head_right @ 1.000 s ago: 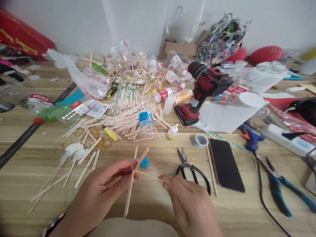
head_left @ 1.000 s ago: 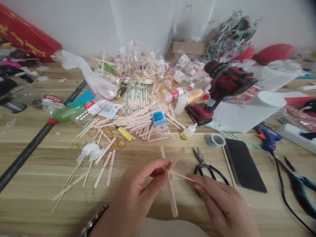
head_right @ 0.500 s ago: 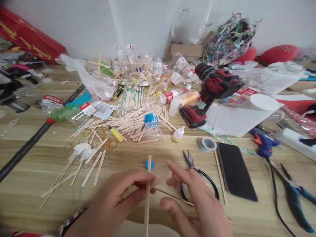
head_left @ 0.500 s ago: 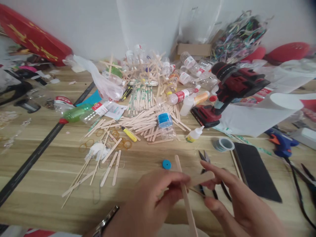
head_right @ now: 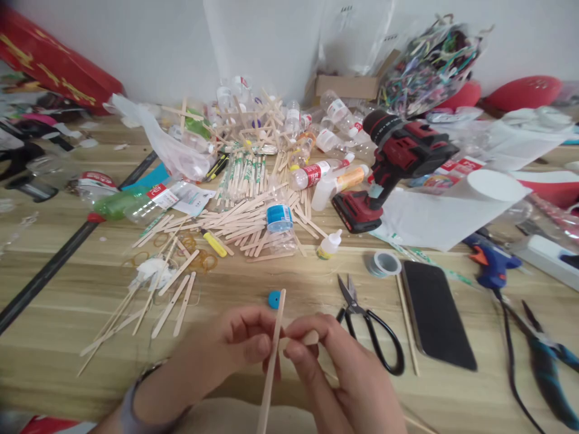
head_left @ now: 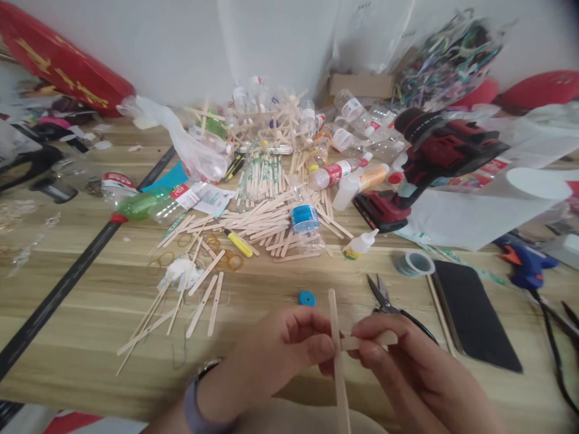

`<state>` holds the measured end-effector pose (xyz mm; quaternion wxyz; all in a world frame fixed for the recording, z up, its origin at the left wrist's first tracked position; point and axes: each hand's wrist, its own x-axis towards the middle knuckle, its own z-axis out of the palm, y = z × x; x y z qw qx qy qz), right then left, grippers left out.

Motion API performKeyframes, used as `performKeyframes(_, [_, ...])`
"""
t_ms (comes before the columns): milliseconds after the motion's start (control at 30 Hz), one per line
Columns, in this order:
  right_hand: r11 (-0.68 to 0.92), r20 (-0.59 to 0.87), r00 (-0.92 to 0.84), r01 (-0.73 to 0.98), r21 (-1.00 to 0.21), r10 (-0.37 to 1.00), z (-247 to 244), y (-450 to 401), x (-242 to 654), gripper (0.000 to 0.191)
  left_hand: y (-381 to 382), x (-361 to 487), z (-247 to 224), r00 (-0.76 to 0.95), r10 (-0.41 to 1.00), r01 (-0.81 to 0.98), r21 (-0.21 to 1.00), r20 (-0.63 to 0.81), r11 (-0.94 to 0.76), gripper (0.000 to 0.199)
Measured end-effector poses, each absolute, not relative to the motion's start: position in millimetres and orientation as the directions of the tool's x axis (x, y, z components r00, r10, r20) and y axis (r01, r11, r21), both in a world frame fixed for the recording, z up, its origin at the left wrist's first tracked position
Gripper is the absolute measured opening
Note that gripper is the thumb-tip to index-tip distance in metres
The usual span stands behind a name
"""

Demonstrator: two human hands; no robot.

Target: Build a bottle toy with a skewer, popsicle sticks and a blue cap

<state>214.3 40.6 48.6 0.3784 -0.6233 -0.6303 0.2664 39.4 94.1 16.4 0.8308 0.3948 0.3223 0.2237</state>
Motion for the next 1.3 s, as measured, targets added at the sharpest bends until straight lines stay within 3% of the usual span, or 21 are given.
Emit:
performKeyframes(233, [0.149,0.21,0.032,0.597,-0.788,0.977,44,42,211,0.021,96,45,20,0.709,0.58,-0.205,0.669,-0.402,0.715,0.034])
performKeyframes(533, [0.214,0.206,-0.09,0.643,-0.735,0.974,43,38,219,0.013,93,48,12,0.721,0.529,-0.238,0.557,-0.448,0.796,0.039])
performKeyframes(1300, [0.229,0.239,-0.089,0.714,-0.662,0.967,40,34,218,0.01,90,53,11,0.705,0.544,-0.181,0.626,-0.456,0.759,0.045])
